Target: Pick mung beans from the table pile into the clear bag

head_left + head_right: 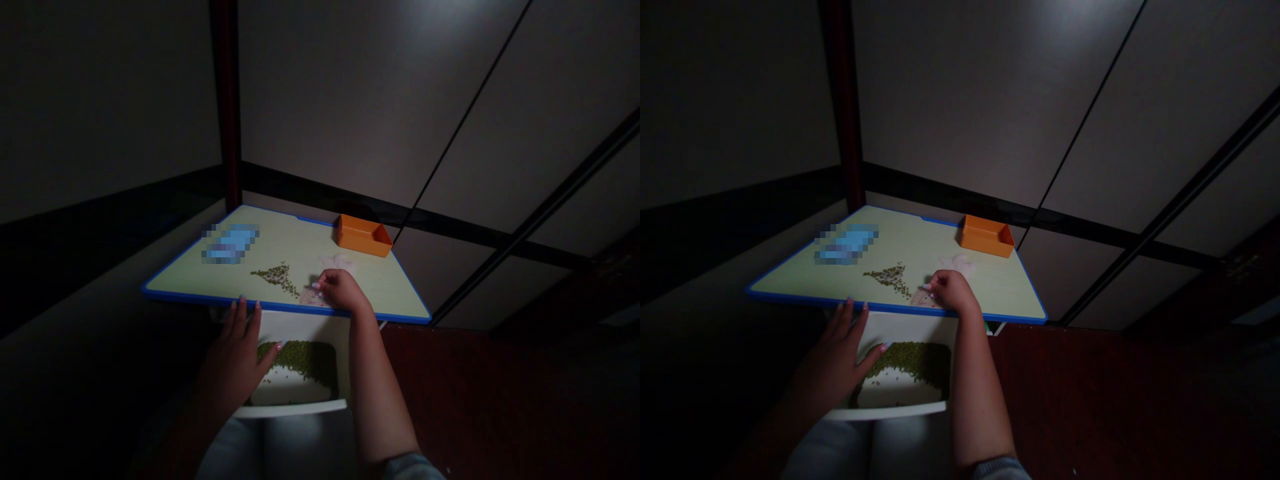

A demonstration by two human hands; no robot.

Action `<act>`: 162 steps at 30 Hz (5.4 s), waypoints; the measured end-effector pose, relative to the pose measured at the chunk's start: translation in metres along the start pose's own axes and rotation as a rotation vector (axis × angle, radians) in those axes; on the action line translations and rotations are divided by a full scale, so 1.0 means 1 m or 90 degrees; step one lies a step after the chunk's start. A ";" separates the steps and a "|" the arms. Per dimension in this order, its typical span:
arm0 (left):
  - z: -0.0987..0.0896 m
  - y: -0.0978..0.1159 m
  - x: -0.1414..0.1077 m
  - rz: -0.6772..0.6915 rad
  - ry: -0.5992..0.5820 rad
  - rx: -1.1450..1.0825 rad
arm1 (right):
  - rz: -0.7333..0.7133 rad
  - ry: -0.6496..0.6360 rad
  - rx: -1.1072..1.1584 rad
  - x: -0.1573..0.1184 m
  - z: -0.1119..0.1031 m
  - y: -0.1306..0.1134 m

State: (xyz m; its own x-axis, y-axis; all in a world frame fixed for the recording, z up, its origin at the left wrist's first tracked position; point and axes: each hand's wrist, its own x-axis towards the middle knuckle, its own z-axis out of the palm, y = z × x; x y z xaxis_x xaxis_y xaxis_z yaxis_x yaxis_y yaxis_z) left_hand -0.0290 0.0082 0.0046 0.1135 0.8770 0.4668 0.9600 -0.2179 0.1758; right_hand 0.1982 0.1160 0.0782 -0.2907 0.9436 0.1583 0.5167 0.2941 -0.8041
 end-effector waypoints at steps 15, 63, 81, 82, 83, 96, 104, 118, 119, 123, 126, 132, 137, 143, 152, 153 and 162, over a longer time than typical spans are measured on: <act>0.000 0.000 0.000 -0.006 -0.001 -0.010 | 0.018 -0.028 0.016 -0.001 0.001 -0.003; 0.004 -0.002 -0.001 -0.007 0.011 -0.013 | 0.006 0.038 -0.033 0.003 0.003 0.006; 0.000 -0.001 -0.001 -0.003 0.011 -0.017 | 0.012 0.033 -0.053 0.002 0.004 -0.002; 0.000 -0.001 -0.001 -0.004 0.008 -0.016 | 0.016 0.036 -0.054 0.003 0.004 -0.001; 0.000 -0.001 -0.001 -0.004 0.006 -0.016 | 0.017 0.037 -0.053 0.003 0.004 0.000; 0.006 -0.003 -0.002 0.000 0.022 -0.007 | 0.024 0.073 -0.049 0.002 -0.004 0.005; 0.003 -0.002 -0.002 -0.005 0.015 -0.005 | 0.011 0.061 -0.040 0.001 -0.002 0.002; 0.004 -0.002 -0.002 0.012 0.023 0.005 | -0.023 0.077 -0.076 -0.001 0.001 -0.006; 0.004 -0.002 -0.002 0.012 0.024 0.005 | -0.023 0.079 -0.073 -0.001 0.000 -0.007; 0.006 -0.004 -0.001 0.008 0.025 0.001 | -0.012 0.071 -0.079 -0.001 0.000 -0.007; 0.007 -0.004 -0.002 0.008 0.024 -0.005 | -0.008 0.064 -0.077 -0.001 0.001 -0.006; 0.004 -0.002 -0.002 0.003 0.018 -0.011 | -0.003 0.044 -0.061 0.000 0.002 -0.001; 0.003 -0.001 -0.001 -0.006 0.017 -0.016 | -0.012 0.040 -0.064 0.000 0.003 -0.002; 0.000 -0.001 -0.001 -0.009 0.011 -0.014 | 0.003 0.055 -0.076 0.000 0.002 -0.002; 0.001 -0.001 -0.002 -0.010 0.007 -0.005 | -0.010 0.052 -0.094 0.002 0.005 -0.001; 0.001 -0.001 -0.002 -0.007 0.009 -0.006 | -0.006 0.057 -0.104 0.003 0.005 -0.001; 0.003 -0.001 -0.001 -0.005 0.021 -0.016 | -0.014 0.063 -0.129 0.006 0.009 -0.005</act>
State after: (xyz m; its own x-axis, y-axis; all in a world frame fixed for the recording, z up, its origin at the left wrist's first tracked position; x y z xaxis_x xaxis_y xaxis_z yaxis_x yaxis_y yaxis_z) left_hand -0.0295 0.0086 0.0014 0.0977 0.8639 0.4941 0.9540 -0.2227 0.2009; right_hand 0.1866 0.1185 0.0783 -0.2285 0.9439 0.2383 0.6652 0.3301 -0.6697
